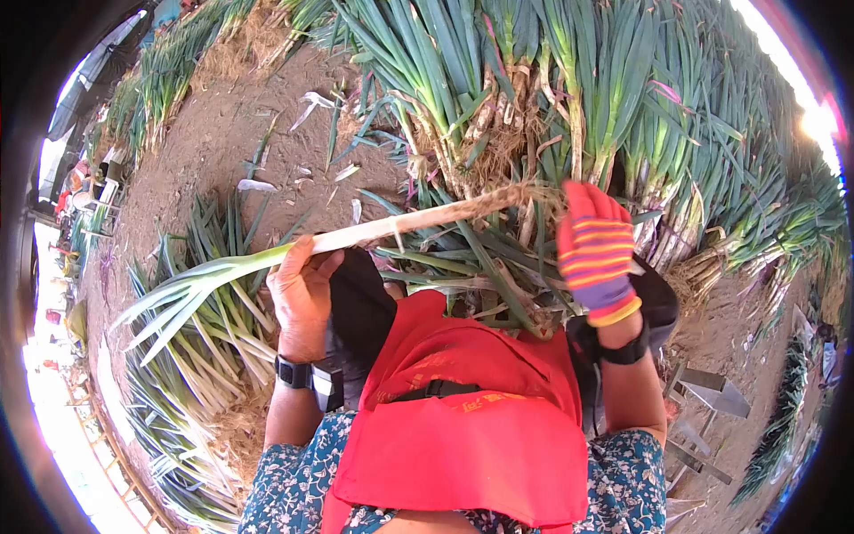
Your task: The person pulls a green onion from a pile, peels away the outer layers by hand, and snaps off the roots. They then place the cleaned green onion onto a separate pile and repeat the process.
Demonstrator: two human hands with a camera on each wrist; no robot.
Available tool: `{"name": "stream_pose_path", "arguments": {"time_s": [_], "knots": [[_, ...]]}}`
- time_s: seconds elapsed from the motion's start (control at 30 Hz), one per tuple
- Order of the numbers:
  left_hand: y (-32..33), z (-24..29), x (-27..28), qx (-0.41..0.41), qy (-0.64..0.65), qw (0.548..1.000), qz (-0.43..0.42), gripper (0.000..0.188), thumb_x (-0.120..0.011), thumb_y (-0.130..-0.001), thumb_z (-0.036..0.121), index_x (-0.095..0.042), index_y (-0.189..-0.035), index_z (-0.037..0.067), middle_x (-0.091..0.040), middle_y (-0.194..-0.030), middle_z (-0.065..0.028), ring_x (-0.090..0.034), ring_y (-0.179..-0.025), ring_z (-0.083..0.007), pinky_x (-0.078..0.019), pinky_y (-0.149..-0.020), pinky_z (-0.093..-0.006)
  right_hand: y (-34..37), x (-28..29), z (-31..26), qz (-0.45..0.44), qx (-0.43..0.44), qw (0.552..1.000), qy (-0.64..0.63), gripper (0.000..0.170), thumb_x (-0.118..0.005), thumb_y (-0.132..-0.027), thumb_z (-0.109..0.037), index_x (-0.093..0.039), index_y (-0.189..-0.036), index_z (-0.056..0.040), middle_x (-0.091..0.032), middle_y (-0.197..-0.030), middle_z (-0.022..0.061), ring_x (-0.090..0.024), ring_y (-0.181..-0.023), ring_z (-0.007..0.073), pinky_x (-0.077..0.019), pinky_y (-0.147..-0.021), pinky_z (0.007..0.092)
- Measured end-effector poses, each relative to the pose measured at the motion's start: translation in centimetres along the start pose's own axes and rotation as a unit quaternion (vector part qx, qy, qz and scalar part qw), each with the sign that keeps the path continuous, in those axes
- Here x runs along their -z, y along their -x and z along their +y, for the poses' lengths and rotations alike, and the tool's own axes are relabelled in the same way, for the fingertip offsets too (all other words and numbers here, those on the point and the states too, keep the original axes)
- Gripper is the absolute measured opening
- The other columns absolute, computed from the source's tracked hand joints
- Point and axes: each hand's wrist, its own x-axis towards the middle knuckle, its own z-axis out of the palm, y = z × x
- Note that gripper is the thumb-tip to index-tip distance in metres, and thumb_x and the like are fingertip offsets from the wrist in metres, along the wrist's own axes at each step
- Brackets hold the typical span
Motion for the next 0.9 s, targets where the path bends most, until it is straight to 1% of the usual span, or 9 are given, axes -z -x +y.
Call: {"name": "stream_pose_path", "arguments": {"time_s": [0.07,0.1,0.17,0.33,0.43,0.6,0.7,0.83,0.9], "knots": [[0.3,-0.9,-1.5,0.008,0.014,1.0,0.02,0.01,-0.064,-0.082,0.005,-0.06,-0.088,-0.002,-0.063,-0.081,-0.0116,-0.065,-0.072,-0.0229,-0.0588,-0.06,-0.0355,-2.1,0.6,-4.9,0.049,0.184,0.98,-0.061,0.049,-0.068,-0.063,-0.006,-0.057,-0.11,-0.0056,-0.056,-0.104,0.0132,-0.056,-0.094,0.0338,-0.046,-0.083,0.0464],[0.5,-1.2,-2.2,0.01,0.016,1.0,0.012,0.01,-0.064,-0.082,0.005,-0.06,-0.088,-0.002,-0.063,-0.081,-0.0116,-0.065,-0.072,-0.0229,-0.0588,-0.06,-0.0355,-2.4,0.2,-7.1,0.089,0.23,0.96,-0.131,0.055,-0.072,-0.055,-0.008,-0.058,-0.108,-0.0068,-0.053,-0.104,0.0109,-0.055,-0.094,0.0321,-0.0452,-0.085,0.0466],[1.2,-1.6,-3.3,0.033,0.011,0.999,0.02,0.011,-0.064,-0.082,0.006,-0.059,-0.088,-0.002,-0.063,-0.081,-0.0118,-0.065,-0.069,-0.0226,-0.0587,-0.058,-0.0344,-2.7,-1.5,-10.2,0.07,0.236,0.955,-0.168,0.058,-0.076,-0.053,-0.012,-0.058,-0.107,-0.0083,-0.052,-0.106,0.0084,-0.051,-0.101,0.0303,-0.0438,-0.089,0.0451],[2.1,-1.5,-3.7,0.074,0.021,0.997,0.019,0.017,-0.066,-0.083,0.012,-0.059,-0.09,-0.002,-0.065,-0.079,-0.0128,-0.065,-0.065,-0.0224,-0.0561,-0.053,-0.0299,-3.2,-4.3,-11.6,0.095,0.279,0.942,-0.163,0.034,-0.071,-0.06,-0.007,-0.062,-0.092,-0.0076,-0.051,-0.097,0.0044,-0.051,-0.092,0.026,-0.0443,-0.08,0.0418],[1.9,-1.9,-3.5,0.099,0.035,0.994,0.024,0.018,-0.066,-0.083,0.013,-0.059,-0.09,-0.003,-0.065,-0.079,-0.0131,-0.065,-0.065,-0.0225,-0.0558,-0.053,-0.03,-3.2,-4.1,-11.6,0.101,0.302,0.938,-0.139,0.032,-0.07,-0.06,-0.006,-0.062,-0.091,-0.0067,-0.052,-0.093,0.0048,-0.052,-0.09,0.0259,-0.0449,-0.077,0.0416],[1.9,-2.6,-3.5,0.121,0.046,0.991,0.026,0.018,-0.067,-0.082,0.012,-0.059,-0.09,-0.002,-0.065,-0.078,-0.0131,-0.065,-0.062,-0.0224,-0.056,-0.051,-0.0304,-3.4,-3.4,-11.6,0.059,0.345,0.934,-0.07,0.018,-0.06,-0.057,-0.012,-0.056,-0.074,-0.0064,-0.045,-0.074,0.0063,-0.049,-0.067,0.0238,-0.0403,-0.055,0.0364],[1.7,-2.9,-3.1,0.118,0.024,0.992,0.027,0.018,-0.066,-0.083,0.015,-0.06,-0.089,-0.001,-0.065,-0.079,-0.0134,-0.066,-0.064,-0.0228,-0.056,-0.053,-0.0307,-2.3,-3.7,-12.1,-0.001,0.36,0.933,-0.018,0.014,-0.059,-0.059,-0.015,-0.053,-0.07,-0.0079,-0.043,-0.069,0.0059,-0.048,-0.065,0.0227,-0.0396,-0.055,0.0355],[1.3,-3.7,-2.4,0.112,-0.008,0.993,0.025,0.02,-0.065,-0.084,0.018,-0.06,-0.089,-0.001,-0.065,-0.079,-0.0138,-0.066,-0.065,-0.0236,-0.0558,-0.054,-0.0307,-1.3,-4.1,-12.2,-0.009,0.372,0.928,0.015,0.012,-0.058,-0.062,-0.018,-0.051,-0.067,-0.0092,-0.044,-0.066,0.0057,-0.048,-0.065,0.0223,-0.0399,-0.055,0.0352],[1.3,-3.3,-2.5,0.097,-0.008,0.995,0.021,0.02,-0.065,-0.084,0.018,-0.06,-0.088,-0.001,-0.065,-0.079,-0.0141,-0.066,-0.065,-0.0236,-0.0558,-0.054,-0.031,-0.6,-3.8,-12.3,-0.061,0.36,0.931,-0.025,0.014,-0.061,-0.063,-0.017,-0.053,-0.071,-0.01,-0.047,-0.071,0.0061,-0.05,-0.068,0.0229,-0.0412,-0.058,0.0359]]}}
